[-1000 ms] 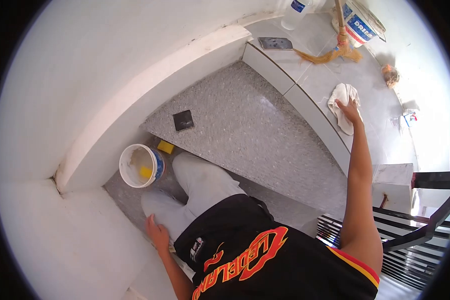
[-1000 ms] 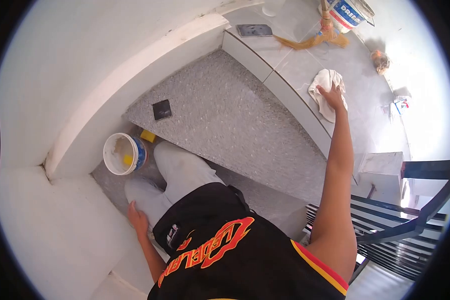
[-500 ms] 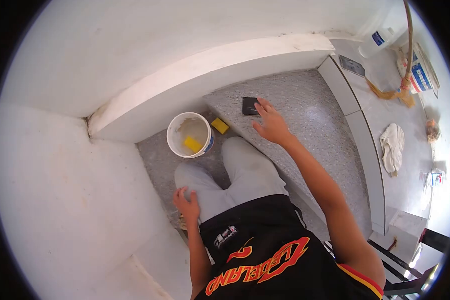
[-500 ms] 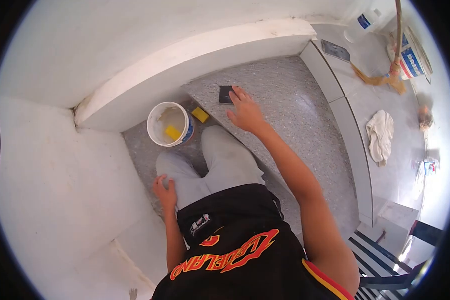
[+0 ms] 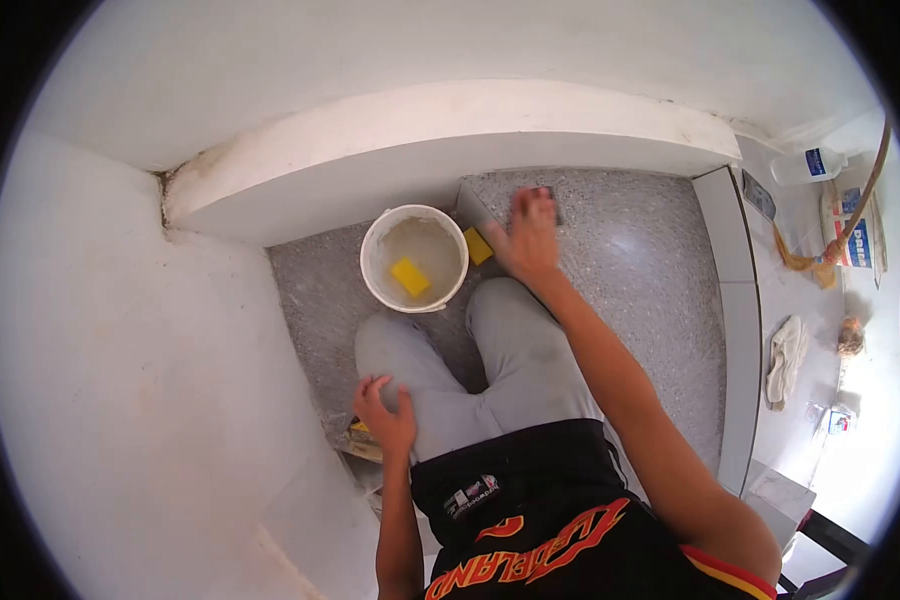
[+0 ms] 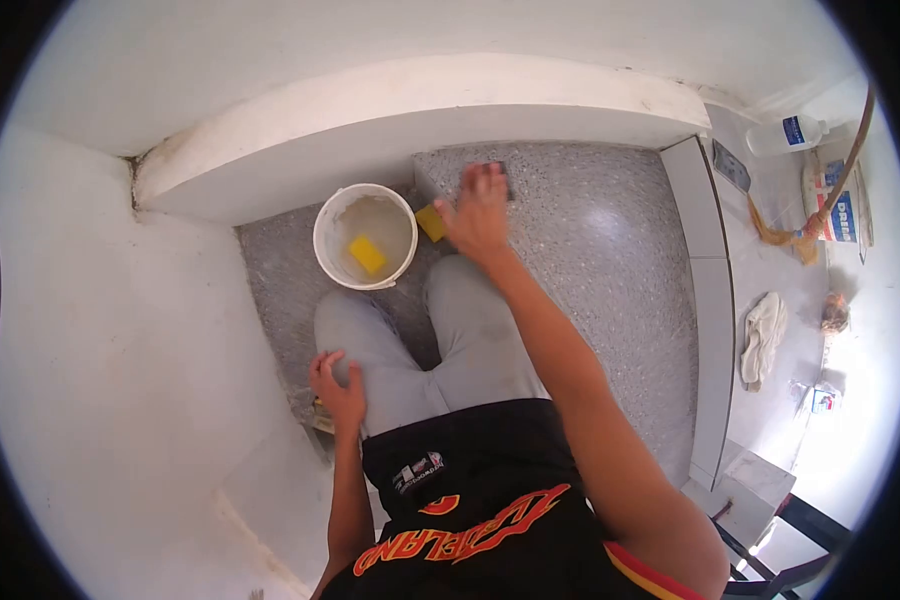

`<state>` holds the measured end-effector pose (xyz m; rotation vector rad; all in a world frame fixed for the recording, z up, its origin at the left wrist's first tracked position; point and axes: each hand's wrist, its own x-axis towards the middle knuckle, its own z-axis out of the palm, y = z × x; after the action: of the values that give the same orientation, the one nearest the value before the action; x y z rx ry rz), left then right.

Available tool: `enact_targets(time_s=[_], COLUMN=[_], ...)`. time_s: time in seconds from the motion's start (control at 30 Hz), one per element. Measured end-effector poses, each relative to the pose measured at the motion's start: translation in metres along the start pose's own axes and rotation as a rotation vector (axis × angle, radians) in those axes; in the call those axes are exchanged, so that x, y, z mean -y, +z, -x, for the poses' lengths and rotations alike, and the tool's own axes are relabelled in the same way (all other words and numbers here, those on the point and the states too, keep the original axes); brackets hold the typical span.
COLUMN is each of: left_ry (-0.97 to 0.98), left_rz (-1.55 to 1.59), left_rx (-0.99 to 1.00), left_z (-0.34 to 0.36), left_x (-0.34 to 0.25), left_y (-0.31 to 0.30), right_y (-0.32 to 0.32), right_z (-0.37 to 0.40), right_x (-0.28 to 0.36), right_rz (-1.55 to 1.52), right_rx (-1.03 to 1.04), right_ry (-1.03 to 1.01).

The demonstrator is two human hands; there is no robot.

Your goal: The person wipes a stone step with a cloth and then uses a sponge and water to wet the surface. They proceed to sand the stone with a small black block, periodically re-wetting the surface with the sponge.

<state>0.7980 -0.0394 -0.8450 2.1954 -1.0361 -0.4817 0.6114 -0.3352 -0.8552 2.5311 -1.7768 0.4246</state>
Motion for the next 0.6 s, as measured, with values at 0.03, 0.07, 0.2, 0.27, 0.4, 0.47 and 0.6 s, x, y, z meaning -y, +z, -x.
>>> enact_targets(time_s=[0.03, 0.07, 0.2, 0.27, 0.4, 0.47, 0.6], left_ry=[-0.001, -0.012, -0.042, -0.054, -0.032, -0.06, -0.072], left_rz=[0.015, 0.019, 0.01, 0.015, 0.014, 0.022, -0.014], left_rx=[-0.008, -0.002, 0.018, 0.037, 0.037, 0.046, 0.114], left_z=[-0.002, -0.004, -0.006, -0.005, -0.007, -0.009, -0.025], left_x=[0.001, 0.001, -0.001, -0.001, 0.007, 0.007, 0.014], left_y=[0.0, 0.0, 0.0, -0.004, -0.004, 0.0, 0.0], right_y=[-0.004, -0.017, -0.003, -0.005, -0.019, -0.018, -0.017], right_z=[-0.005, -0.009, -0.013, -0.014, -0.006, -0.023, -0.013], right_x=[-0.002, -0.004, 0.005, 0.0, -0.003, 0.005, 0.005], right_rz=[0.007, -0.094, -0.073, -0.029, 0.065, 0.078, 0.096], right_rx=[0.006, 0.071, -0.01, 0.004, 0.107, 0.108, 0.076], right_ry=[-0.002, 0.012, -0.074, -0.073, -0.138, -0.087, -0.106])
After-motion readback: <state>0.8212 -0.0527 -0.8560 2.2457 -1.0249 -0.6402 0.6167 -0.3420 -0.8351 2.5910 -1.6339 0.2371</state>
